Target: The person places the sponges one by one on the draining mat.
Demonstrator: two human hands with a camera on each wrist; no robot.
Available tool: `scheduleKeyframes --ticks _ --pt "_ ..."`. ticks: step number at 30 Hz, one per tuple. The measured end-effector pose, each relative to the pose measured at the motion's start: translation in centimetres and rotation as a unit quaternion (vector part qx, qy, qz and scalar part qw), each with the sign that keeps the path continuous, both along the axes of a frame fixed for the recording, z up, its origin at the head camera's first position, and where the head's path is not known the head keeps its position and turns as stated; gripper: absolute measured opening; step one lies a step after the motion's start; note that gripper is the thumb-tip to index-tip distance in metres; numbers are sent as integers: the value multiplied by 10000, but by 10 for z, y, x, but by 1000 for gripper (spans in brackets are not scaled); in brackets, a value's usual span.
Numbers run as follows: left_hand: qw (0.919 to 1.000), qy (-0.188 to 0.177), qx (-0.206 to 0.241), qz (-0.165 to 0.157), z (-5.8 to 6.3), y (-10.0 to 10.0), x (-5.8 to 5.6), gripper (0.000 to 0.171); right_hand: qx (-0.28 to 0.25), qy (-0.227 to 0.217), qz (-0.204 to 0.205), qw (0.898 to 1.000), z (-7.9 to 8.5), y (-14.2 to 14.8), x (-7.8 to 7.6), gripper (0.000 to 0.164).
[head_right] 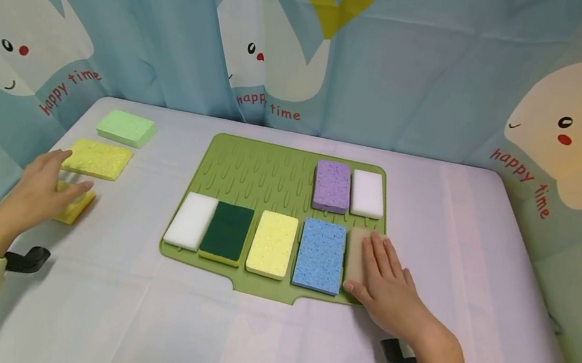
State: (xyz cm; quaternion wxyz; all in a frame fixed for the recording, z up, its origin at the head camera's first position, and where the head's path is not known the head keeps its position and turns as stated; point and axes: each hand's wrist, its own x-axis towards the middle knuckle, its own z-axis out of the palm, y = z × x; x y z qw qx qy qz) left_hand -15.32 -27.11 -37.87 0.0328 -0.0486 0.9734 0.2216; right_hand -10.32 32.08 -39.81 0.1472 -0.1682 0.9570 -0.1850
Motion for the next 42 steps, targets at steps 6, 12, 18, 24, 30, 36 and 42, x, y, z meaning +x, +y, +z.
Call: scheduleKeyframes --ticks 6,12,18,24,30,36,42 --pt "9982 -355 -330 360 -7 -4 4 104 0 32 -6 10000 0 -1 1 89" --pt "9959 -519 -469 566 -15 -7 6 110 -90 81 0 9999 2 -2 1 89" --pt "9928 -751 -652 672 -16 -13 9 114 -196 22 -8 9998 1 -1 2 89" --pt "9908 -979 -579 738 -16 -18 12 116 -206 -4 6 9998 1 -1 1 90" --pt "9896 -1073 -639 721 -16 -18 9 117 -224 7 31 9997 1 0 1 89" --pt "9897 -1020 -734 680 -18 -18 8 112 -261 25 62 9996 1 -1 1 89" --pt "9901 -971 -751 685 -19 -18 8 109 -267 9 53 9996 1 -2 1 89"
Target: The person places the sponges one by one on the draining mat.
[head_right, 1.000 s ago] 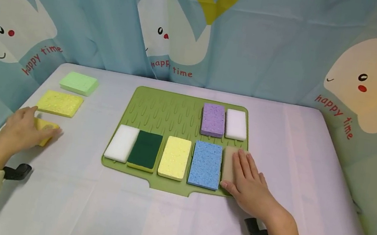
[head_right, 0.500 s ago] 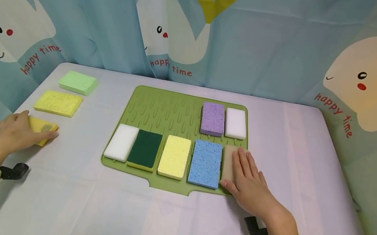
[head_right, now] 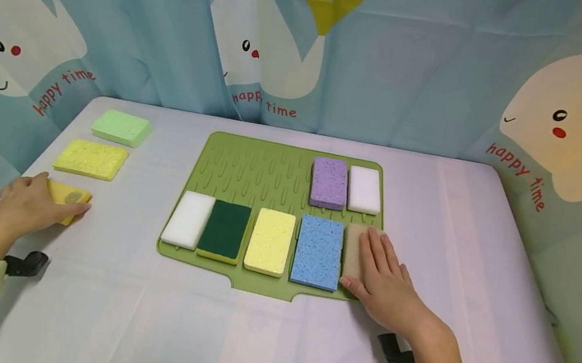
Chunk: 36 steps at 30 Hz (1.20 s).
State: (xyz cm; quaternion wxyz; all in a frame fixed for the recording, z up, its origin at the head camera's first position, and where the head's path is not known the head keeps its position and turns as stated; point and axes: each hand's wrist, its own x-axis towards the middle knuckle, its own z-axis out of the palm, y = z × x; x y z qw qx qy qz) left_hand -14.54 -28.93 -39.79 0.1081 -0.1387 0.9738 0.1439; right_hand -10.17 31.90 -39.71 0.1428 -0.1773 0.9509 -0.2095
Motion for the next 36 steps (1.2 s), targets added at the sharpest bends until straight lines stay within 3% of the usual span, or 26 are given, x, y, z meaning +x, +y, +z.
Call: scheduleKeyframes --ticks 8,24,36 --pt "10000 -8 -23 33 1 1 1 101 23 -11 -2 10000 0 1 -1 89" --pt "9999 8 -137 32 0 2 -1 102 79 57 4 10000 -1 1 0 89" --pt "9998 109 139 32 17 2 2 111 41 33 -1 10000 -1 1 -1 89"
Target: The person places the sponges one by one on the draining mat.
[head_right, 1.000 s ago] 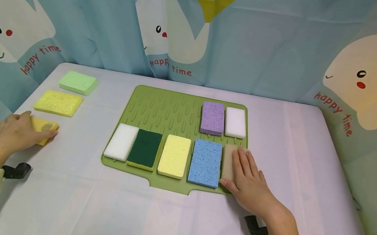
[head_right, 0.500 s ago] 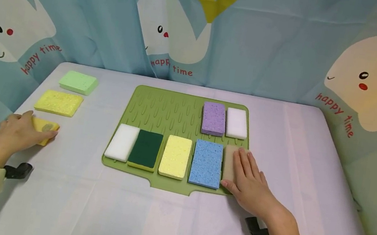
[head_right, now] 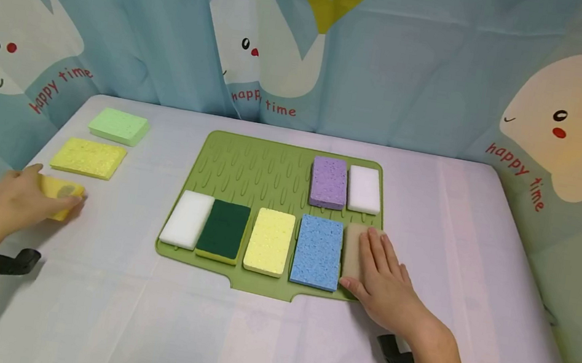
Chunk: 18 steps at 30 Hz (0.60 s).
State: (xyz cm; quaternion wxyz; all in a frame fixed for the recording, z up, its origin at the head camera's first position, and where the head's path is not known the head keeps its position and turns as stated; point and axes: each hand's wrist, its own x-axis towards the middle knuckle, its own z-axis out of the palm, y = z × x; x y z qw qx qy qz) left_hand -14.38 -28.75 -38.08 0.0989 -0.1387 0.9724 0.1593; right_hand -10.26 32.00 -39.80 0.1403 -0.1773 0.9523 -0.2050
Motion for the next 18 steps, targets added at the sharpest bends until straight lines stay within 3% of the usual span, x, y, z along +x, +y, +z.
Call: scheduleKeyframes --ticks 9,18 --pt "9969 714 -80 -311 11 9 -3 105 -6 -59 -52 10000 1 0 1 90" --pt "9940 966 -58 -510 22 22 -12 97 41 -82 -70 9999 3 -1 1 90"
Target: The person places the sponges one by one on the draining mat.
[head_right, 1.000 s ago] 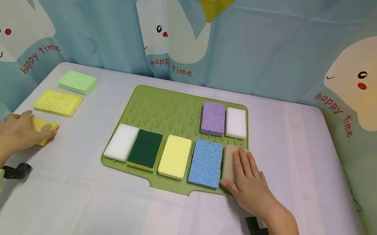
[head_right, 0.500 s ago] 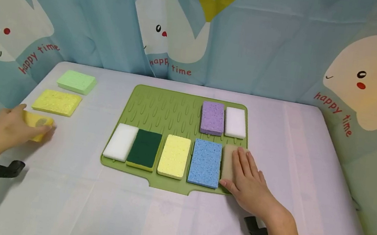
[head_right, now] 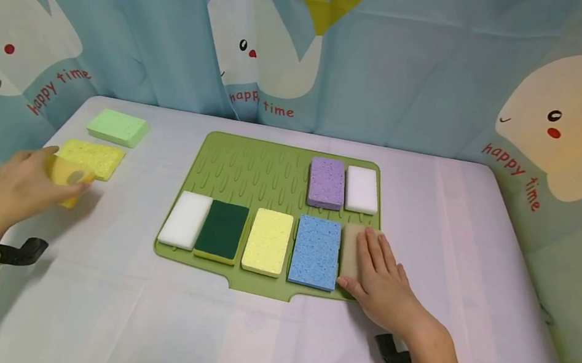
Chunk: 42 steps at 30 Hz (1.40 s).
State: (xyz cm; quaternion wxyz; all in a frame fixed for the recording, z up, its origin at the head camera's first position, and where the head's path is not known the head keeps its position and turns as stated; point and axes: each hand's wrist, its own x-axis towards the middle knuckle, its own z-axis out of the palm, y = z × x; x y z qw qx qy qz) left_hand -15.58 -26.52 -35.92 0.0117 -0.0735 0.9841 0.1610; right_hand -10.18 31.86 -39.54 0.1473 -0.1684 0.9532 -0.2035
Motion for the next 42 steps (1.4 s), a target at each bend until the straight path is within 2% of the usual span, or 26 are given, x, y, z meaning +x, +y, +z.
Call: scheduleKeyframes --ticks 5,13,22,28,35,42 --pt "10000 -78 -45 -28 2 5 -5 102 21 -10 -13 10000 -1 -1 0 91" --pt "9999 34 -39 -156 2 13 -7 97 21 0 -4 10000 0 -2 1 90" --pt "9996 0 46 -282 4 27 -16 99 21 -30 -48 10000 1 -2 1 91" --pt "9991 76 56 -408 4 37 -22 90 -13 -14 -26 10000 0 -1 1 91" --pt "9974 103 69 -704 3 46 -26 74 3 11 -6 10000 1 -1 0 91" --pt "9958 123 138 -899 8 56 -32 64 15 -8 -15 10000 0 -1 0 91"
